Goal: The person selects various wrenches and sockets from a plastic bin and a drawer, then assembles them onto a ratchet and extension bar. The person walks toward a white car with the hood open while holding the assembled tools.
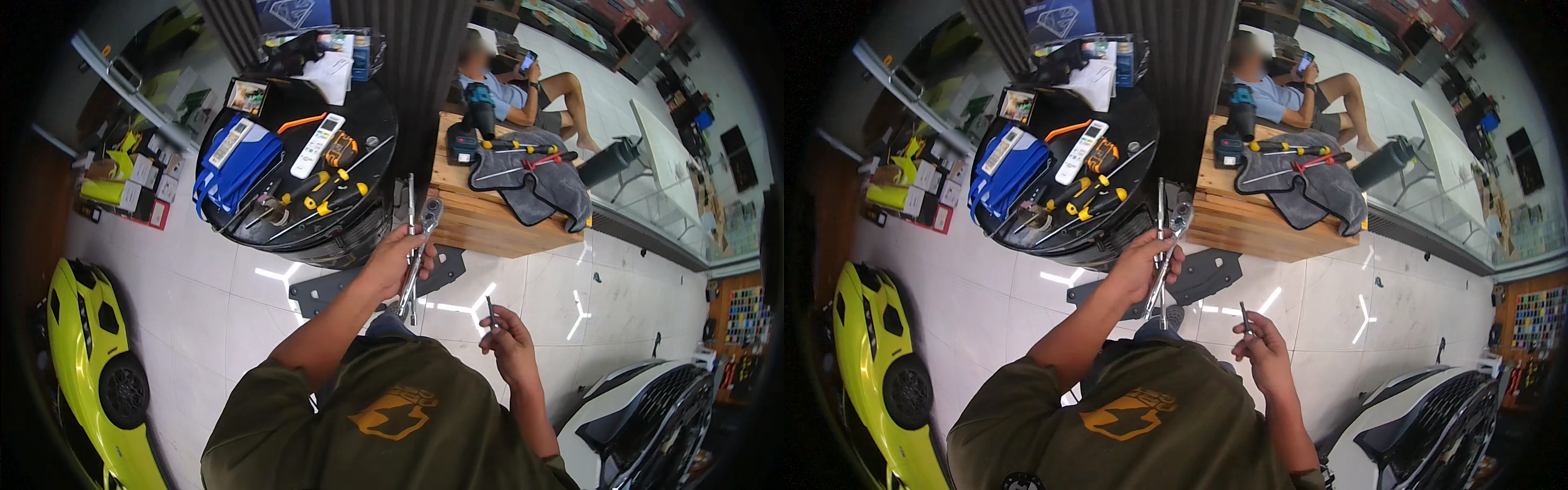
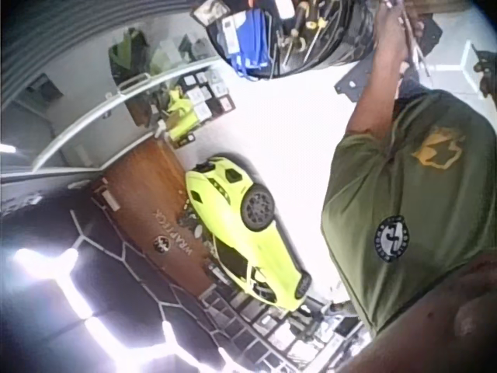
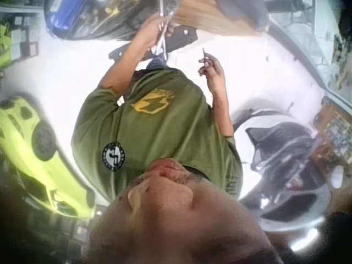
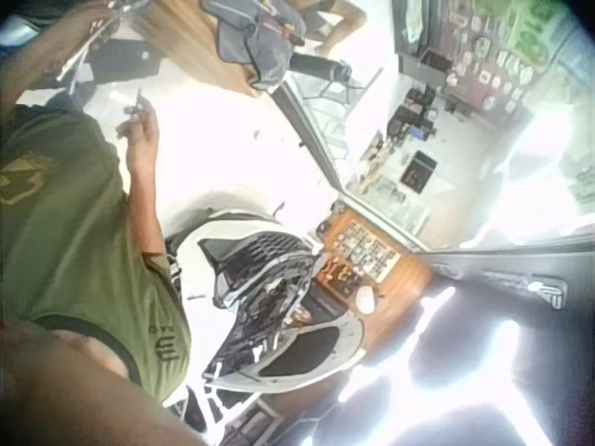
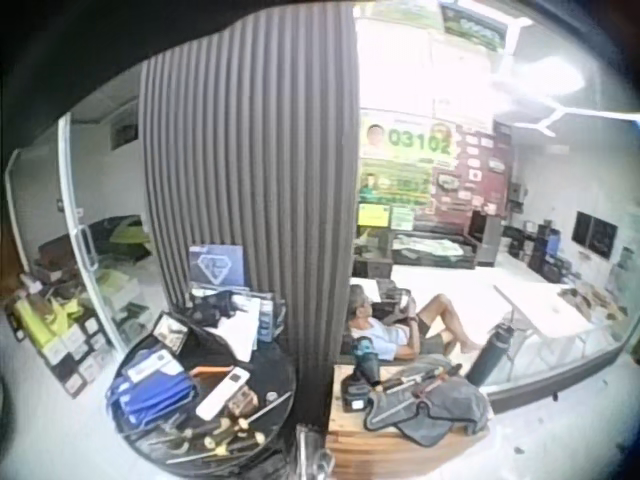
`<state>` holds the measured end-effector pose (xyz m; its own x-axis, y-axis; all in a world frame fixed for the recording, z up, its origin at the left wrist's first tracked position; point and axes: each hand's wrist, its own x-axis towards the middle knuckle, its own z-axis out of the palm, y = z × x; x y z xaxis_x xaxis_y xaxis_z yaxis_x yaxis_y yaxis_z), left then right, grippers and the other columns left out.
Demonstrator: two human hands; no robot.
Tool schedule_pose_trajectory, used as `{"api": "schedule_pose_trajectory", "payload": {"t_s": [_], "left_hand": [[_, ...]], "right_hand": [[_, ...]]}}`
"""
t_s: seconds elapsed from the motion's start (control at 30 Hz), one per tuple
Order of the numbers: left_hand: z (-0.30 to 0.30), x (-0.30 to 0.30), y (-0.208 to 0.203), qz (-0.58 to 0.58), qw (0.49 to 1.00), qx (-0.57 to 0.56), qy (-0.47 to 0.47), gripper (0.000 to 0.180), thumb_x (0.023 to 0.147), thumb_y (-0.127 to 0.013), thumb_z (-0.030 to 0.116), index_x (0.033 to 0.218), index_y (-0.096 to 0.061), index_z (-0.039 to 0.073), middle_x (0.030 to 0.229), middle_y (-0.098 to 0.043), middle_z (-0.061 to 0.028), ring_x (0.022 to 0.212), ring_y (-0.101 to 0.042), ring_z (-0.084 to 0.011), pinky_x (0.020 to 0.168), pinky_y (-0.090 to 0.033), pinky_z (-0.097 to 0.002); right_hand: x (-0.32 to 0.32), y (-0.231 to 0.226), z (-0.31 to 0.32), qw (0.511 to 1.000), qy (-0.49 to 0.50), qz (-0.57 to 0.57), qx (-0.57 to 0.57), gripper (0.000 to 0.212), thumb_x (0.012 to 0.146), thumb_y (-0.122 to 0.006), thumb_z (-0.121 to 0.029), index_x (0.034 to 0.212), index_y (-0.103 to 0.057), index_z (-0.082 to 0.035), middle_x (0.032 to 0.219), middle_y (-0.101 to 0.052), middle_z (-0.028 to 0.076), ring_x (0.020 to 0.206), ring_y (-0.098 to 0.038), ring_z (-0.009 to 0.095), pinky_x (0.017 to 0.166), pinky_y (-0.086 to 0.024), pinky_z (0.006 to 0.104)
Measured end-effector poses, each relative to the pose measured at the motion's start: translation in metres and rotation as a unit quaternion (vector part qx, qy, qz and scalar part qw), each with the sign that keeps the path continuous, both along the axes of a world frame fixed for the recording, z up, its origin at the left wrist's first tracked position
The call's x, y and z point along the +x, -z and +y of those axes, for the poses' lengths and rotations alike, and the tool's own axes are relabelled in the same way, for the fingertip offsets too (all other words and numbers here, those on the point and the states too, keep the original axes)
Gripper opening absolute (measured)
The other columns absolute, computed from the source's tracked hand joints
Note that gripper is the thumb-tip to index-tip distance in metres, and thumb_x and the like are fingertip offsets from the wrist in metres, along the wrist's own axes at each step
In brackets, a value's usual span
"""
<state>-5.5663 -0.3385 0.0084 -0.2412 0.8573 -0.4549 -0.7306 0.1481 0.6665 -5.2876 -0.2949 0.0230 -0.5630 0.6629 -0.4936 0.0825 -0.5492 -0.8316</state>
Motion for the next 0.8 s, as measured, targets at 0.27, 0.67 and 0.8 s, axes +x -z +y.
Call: {"api": "schedule_pose_trajectory", "payload": {"t_s": [0.27, 0.67, 0.8], "left_hand": [[-0.038, -0.006, 0.032, -0.076, 0.996, 0.012, 0.036, 0.032, 0.094, -0.051, 0.014, 0.125, -0.046, 0.005, 0.096, -0.062, -0.0122, 0.077, -0.064, -0.0202, 0.059, -0.052, -0.0320], [-0.062, -0.011, 0.036, -0.126, 0.992, 0.010, -0.003, 0.032, 0.094, -0.050, 0.012, 0.124, -0.040, 0.007, 0.101, -0.060, -0.0145, 0.083, -0.063, -0.0246, 0.073, -0.054, -0.0390], [-0.070, -0.002, 0.052, -0.145, 0.989, 0.013, -0.009, 0.034, 0.093, -0.048, 0.009, 0.127, -0.040, 0.008, 0.105, -0.059, -0.0171, 0.087, -0.064, -0.0276, 0.074, -0.056, -0.0424]], "right_hand": [[-0.117, 0.008, 0.019, 0.991, -0.118, -0.035, 0.055, 0.044, 0.087, -0.042, 0.003, 0.131, -0.036, 0.004, 0.107, -0.055, 0.014, 0.079, -0.060, 0.019, 0.070, -0.051, 0.0301], [-0.134, 0.040, 0.008, 0.993, -0.119, -0.010, -0.008, 0.039, 0.085, -0.050, 0.001, 0.124, -0.043, 0.005, 0.112, -0.051, 0.016, 0.089, -0.060, 0.021, 0.077, -0.050, 0.0314], [-0.130, 0.035, 0.008, 0.996, -0.055, 0.038, -0.062, 0.038, 0.086, -0.051, 0.002, 0.122, -0.041, 0.003, 0.107, -0.052, 0.014, 0.091, -0.064, 0.024, 0.079, -0.052, 0.0326]]}}
